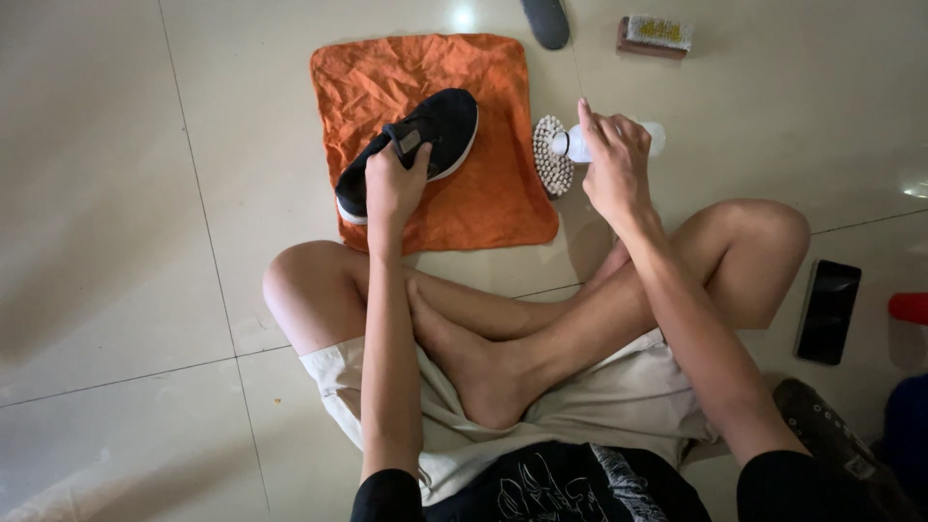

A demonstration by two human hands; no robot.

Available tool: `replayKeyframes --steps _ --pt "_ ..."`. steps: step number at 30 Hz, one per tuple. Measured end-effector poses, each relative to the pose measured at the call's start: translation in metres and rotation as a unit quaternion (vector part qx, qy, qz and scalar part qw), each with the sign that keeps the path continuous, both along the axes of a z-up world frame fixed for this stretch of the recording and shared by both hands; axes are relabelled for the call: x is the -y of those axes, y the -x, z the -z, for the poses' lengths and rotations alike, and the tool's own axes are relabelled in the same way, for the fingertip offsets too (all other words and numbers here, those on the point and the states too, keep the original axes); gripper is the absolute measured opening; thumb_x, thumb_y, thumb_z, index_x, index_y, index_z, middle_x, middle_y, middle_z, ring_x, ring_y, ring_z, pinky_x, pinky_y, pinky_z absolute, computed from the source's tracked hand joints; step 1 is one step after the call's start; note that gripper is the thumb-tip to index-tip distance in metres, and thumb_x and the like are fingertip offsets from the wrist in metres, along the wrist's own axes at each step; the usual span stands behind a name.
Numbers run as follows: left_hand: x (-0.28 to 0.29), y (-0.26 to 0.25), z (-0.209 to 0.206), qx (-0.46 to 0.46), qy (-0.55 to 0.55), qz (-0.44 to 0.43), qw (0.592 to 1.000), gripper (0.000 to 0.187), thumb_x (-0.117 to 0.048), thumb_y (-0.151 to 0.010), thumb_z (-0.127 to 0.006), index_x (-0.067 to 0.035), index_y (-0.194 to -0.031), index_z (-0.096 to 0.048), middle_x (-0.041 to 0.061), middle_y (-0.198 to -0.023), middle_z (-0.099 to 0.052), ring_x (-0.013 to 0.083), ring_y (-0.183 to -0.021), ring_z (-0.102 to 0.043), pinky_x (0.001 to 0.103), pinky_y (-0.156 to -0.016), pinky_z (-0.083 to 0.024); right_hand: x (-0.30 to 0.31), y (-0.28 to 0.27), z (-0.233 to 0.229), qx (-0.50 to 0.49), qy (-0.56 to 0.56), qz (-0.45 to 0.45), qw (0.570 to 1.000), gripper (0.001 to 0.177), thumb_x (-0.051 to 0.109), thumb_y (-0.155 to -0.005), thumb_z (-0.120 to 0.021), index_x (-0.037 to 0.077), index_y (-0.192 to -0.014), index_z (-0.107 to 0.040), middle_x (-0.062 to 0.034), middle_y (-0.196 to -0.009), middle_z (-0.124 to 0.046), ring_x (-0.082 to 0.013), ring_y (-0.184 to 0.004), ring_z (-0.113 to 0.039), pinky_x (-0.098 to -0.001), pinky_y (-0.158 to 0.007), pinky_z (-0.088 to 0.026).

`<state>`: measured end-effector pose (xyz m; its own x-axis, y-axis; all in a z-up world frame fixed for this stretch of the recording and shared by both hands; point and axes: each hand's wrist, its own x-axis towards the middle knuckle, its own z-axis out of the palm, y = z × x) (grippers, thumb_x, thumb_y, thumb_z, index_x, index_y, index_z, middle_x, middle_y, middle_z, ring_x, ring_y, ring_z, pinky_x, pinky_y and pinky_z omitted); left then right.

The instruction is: Cleaning a pair of sneakers using a brush, cloth, and cleaning solution while sitting on the floor.

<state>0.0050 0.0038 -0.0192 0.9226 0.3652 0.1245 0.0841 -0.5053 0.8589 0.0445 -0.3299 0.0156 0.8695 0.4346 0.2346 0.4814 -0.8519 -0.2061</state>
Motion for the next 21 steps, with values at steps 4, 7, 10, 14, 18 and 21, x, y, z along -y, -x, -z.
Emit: replayKeyframes --steps 4,7,10,14,18,21 --pt "0.002 0.001 -0.001 0.008 0.005 -0.001 1.000 0.021 -0.020 -0.087 -0.080 -0.001 -0.091 -0.074 0.019 -0.076 -0.074 0.0394 -0.073 -0.075 0.045 -0.059 -0.060 0.005 0.004 0.001 0.003 0.014 0.001 1.000 0.096 -0.020 -0.072 -0.077 0.007 -0.159 -0.044 -0.0148 -0.132 -0.067 -0.0362 -0.123 -0.056 -0.0548 -0.103 -0.037" --pt "0.002 0.003 0.000 0.015 0.001 0.000 1.000 0.020 -0.019 -0.087 -0.081 -0.001 -0.092 -0.072 0.019 -0.075 -0.074 0.0390 -0.073 -0.075 0.044 -0.059 -0.060 0.006 0.008 -0.005 -0.012 0.003 0.005 1.000 0.091 -0.022 -0.075 -0.075 0.006 -0.158 -0.046 -0.0180 -0.129 -0.068 -0.0382 -0.121 -0.058 -0.0577 -0.102 -0.038" --pt "0.000 0.001 -0.002 -0.004 0.013 0.009 1.000 0.021 -0.020 -0.089 -0.079 0.000 -0.092 -0.073 0.018 -0.076 -0.075 0.0375 -0.072 -0.075 0.043 -0.059 -0.060 0.008 0.010 -0.005 -0.021 0.015 0.008 1.000 0.092 -0.024 -0.075 -0.074 0.004 -0.158 -0.046 -0.0193 -0.129 -0.068 -0.0385 -0.122 -0.057 -0.0578 -0.103 -0.037" --pt "-0.001 0.001 -0.001 -0.011 0.010 0.012 1.000 0.022 -0.021 -0.090 -0.078 0.000 -0.093 -0.073 0.019 -0.076 -0.074 0.0375 -0.073 -0.075 0.043 -0.059 -0.060 0.010 0.014 -0.007 -0.029 0.029 0.009 0.999 0.093 -0.023 -0.074 -0.076 0.005 -0.158 -0.047 -0.0189 -0.130 -0.068 -0.0377 -0.123 -0.057 -0.0575 -0.104 -0.037" --pt "-0.002 0.000 0.002 -0.024 0.014 0.011 1.000 0.024 -0.023 -0.089 -0.079 0.000 -0.094 -0.073 0.019 -0.078 -0.075 0.0371 -0.076 -0.076 0.044 -0.061 -0.061 0.010 0.017 -0.009 -0.030 0.031 0.009 0.999 0.090 -0.023 -0.075 -0.075 0.004 -0.157 -0.048 -0.0198 -0.127 -0.069 -0.0385 -0.121 -0.059 -0.0588 -0.104 -0.038" --pt "-0.002 0.000 -0.004 -0.017 -0.008 0.013 1.000 0.026 -0.025 -0.088 -0.080 0.000 -0.093 -0.073 0.021 -0.077 -0.074 0.0413 -0.078 -0.074 0.049 -0.065 -0.060 0.012 0.020 -0.006 -0.029 0.033 0.004 0.999 0.090 -0.023 -0.076 -0.072 0.006 -0.158 -0.047 -0.0177 -0.127 -0.069 -0.0368 -0.122 -0.058 -0.0556 -0.105 -0.037"
